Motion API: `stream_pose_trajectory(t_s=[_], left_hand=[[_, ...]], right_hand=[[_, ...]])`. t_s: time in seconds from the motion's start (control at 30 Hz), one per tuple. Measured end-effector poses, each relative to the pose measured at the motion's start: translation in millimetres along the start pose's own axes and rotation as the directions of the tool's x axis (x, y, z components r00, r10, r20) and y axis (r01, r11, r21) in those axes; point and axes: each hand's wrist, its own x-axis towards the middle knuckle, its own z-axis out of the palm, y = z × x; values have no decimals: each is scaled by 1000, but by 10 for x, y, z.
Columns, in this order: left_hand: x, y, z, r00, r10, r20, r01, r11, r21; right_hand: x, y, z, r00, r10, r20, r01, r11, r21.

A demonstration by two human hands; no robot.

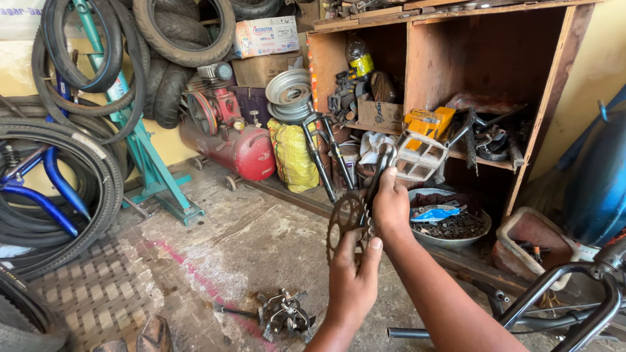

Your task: The person uses a hammer and a wrench to detach a pedal from a bicycle crank arm while working on the floor of a repair shop.

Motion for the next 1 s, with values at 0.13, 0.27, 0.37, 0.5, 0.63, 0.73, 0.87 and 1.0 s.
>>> stream_pose_trajectory(t_s=[0.13, 0.27, 0.37, 0.5, 0.63, 0.73, 0.87, 1.0], left_hand=[[2, 20, -65, 991, 130, 26, -131, 991, 28], [28, 122, -53, 999, -42, 3, 41, 979, 202], [117, 144, -92, 973, -193, -125, 211, 964, 161], [209, 17, -253, 966, 128, -226, -81, 975, 207], [189, 13, -318, 970, 140, -197, -75, 949, 305], [91, 59, -418, 980, 163, -114, -130, 959, 252], [82, 38, -440, 988, -40, -150, 87, 944, 317], [335, -40, -488, 891, 282, -356, -114, 898, 426]], right_hand=[[39, 27, 16, 999, -36, 2, 35, 998, 48], [177, 164, 36, 995, -41, -91, 37, 998, -48], [168, 156, 4, 987, -162, -15, 154, 963, -223], [-5, -89, -25, 987, 23, 157, 49, 897, -440], [-163, -390, 36, 942, 210, 261, -255, 955, 154], [-291, -557, 64, 882, 394, 258, -460, 837, 296], [-466, -622, 79, 935, 253, 247, -318, 907, 275], [-592, -616, 187, 963, 66, 260, -111, 980, 163]])
